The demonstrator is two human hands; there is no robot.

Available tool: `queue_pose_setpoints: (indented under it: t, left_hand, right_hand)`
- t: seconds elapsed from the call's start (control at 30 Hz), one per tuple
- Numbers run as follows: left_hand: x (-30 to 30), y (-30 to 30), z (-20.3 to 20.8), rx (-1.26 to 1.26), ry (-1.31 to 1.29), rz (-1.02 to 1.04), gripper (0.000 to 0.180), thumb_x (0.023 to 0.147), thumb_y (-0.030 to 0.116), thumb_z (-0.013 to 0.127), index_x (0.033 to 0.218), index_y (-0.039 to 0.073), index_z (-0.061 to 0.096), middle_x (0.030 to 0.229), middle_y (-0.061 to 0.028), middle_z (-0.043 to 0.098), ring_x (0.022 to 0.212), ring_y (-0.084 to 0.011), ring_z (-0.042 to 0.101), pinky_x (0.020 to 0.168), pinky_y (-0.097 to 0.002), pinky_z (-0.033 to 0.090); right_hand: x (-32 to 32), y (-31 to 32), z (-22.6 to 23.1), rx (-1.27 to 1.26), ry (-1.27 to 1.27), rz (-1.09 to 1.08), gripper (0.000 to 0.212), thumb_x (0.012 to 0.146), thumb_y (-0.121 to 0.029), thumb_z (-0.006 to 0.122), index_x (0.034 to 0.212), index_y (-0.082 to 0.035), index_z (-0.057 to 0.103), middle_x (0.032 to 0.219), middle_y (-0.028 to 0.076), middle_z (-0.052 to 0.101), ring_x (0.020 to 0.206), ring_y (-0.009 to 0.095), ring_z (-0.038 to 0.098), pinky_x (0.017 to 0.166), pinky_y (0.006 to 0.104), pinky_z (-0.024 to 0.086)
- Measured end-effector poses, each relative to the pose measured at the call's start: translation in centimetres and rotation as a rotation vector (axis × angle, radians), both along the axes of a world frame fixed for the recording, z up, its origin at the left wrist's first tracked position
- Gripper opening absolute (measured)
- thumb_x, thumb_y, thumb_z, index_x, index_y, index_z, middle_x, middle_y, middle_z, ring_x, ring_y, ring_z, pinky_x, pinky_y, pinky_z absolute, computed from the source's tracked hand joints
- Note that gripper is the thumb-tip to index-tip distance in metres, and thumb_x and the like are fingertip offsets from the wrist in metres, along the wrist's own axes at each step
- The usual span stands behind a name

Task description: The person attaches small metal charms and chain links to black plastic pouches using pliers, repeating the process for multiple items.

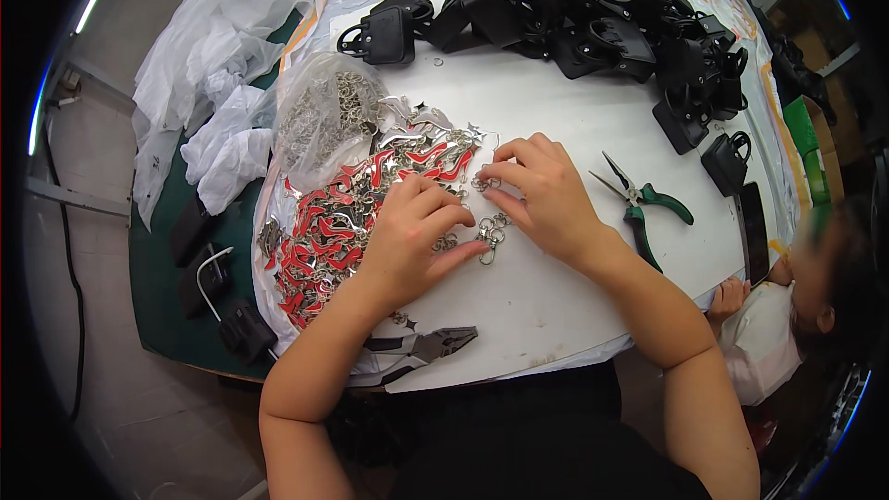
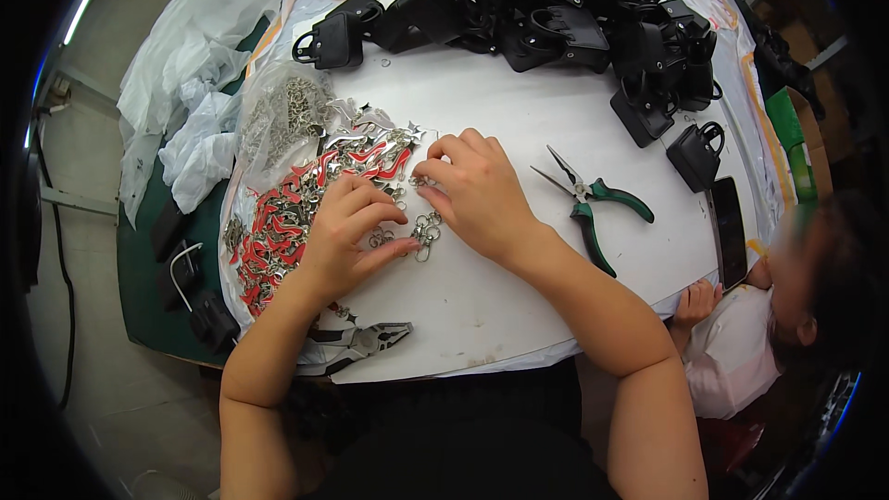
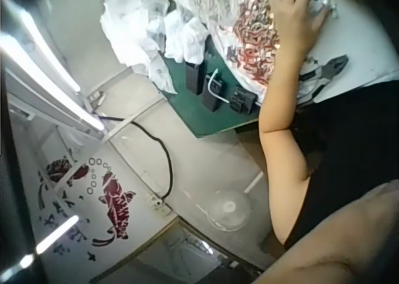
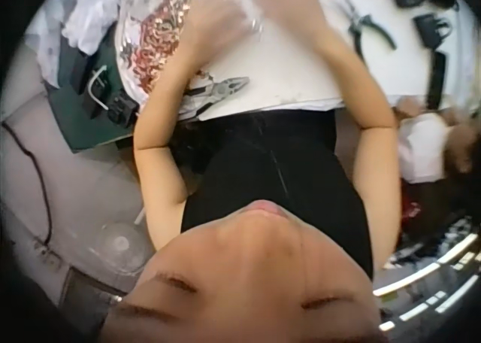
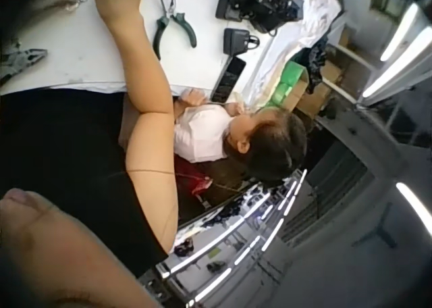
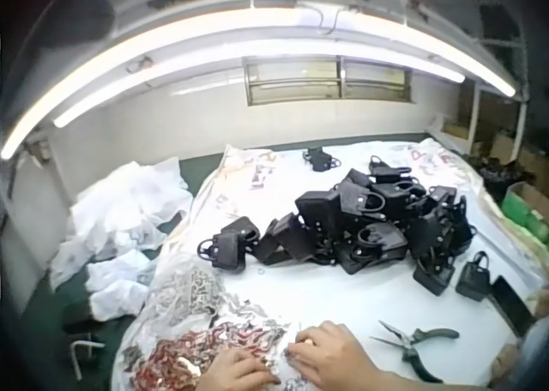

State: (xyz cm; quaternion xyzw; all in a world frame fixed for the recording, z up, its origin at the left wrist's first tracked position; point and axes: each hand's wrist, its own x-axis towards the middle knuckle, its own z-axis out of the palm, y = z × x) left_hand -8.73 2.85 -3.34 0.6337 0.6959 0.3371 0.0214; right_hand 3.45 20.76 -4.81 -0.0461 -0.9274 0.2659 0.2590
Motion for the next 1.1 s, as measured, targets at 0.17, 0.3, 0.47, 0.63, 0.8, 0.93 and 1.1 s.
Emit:
queue_pose_setpoints:
  t: [0.17,0.3,0.47,0.63,0.8,0.93,1.1]
  left_hand:
    - [1.6,0.2,-0.6,-0.152,0.024,0.067,0.028,0.076,0.026,0.082,0.091,0.009,0.065,0.096,-0.0049,0.057,0.098,-0.0261,0.051,0.089,-0.0402,0.039]
    - [1.7,-0.3,-0.4,-0.168,0.026,0.078,0.019,0.077,0.017,0.078,0.09,0.01,0.065,0.096,-0.0042,0.057,0.1,-0.0252,0.051,0.09,-0.0393,0.037]
    - [1.5,-0.9,0.1,-0.154,-0.077,0.051,0.018,0.075,0.016,0.077,0.086,0.01,0.064,0.087,-0.0026,0.059,0.09,-0.0224,0.053,0.085,-0.037,0.038]
    - [1.1,-1.1,1.8,-0.196,-0.397,0.13,0.016,0.076,0.016,0.076,0.083,0.007,0.065,0.076,-0.0042,0.063,0.072,-0.0157,0.058,0.068,-0.0316,0.044]
    - [0.5,-1.4,1.2,-0.162,-1.074,0.126,0.016,0.082,0.007,0.076,0.097,0.002,0.072,0.088,-0.0027,0.069,0.079,-0.008,0.065,0.073,-0.0213,0.052]
    - [-0.3,-1.4,1.6,-0.176,-1.386,0.113,0.026,0.086,0.002,0.072,0.111,-0.005,0.07,0.095,-0.0077,0.071,0.088,-0.0127,0.069,0.079,-0.0247,0.055]
    - [-0.5,-1.2,1.6,-0.129,-1.419,0.11,0.016,0.088,0.001,0.069,0.103,-0.004,0.069,0.093,-0.0094,0.072,0.085,-0.0148,0.07,0.08,-0.0271,0.056]
  right_hand:
    - [0.1,0.3,0.1,0.02,-0.089,0.039,0.01,0.079,-0.009,0.074,0.088,-0.009,0.07,0.098,0.002,0.063,0.093,0.023,0.055,0.084,0.036,0.043]
    - [-0.4,-0.4,-0.2,-0.014,-0.011,0.039,0.01,0.079,-0.009,0.074,0.088,-0.009,0.071,0.098,0.002,0.064,0.094,0.023,0.055,0.084,0.0358,0.043]
    - [-0.1,-0.2,0.3,-0.011,-0.069,0.053,0.008,0.078,-0.009,0.075,0.083,-0.006,0.069,0.095,0.004,0.066,0.092,0.024,0.057,0.084,0.0367,0.044]
    - [0.4,-0.1,1.1,-0.186,-0.029,0.057,0.008,0.076,-0.004,0.072,0.08,-0.004,0.065,0.094,0.005,0.068,0.091,0.025,0.06,0.081,0.037,0.047]
    - [0.4,-0.2,1.1,-0.237,-0.024,0.068,0.007,0.075,-0.001,0.067,0.079,-0.002,0.062,0.085,0.008,0.069,0.084,0.025,0.064,0.072,0.0358,0.051]
    - [0.9,-0.1,1.1,-0.425,-0.037,0.076,0.01,0.076,-0.003,0.068,0.076,-0.001,0.058,0.072,0.01,0.067,0.072,0.023,0.069,0.062,0.0333,0.052]
    - [1.2,0.2,1.8,-0.39,-0.145,0.02,0.008,0.079,-0.006,0.073,0.082,-0.001,0.069,0.077,0.01,0.069,0.073,0.02,0.069,0.063,0.0306,0.052]
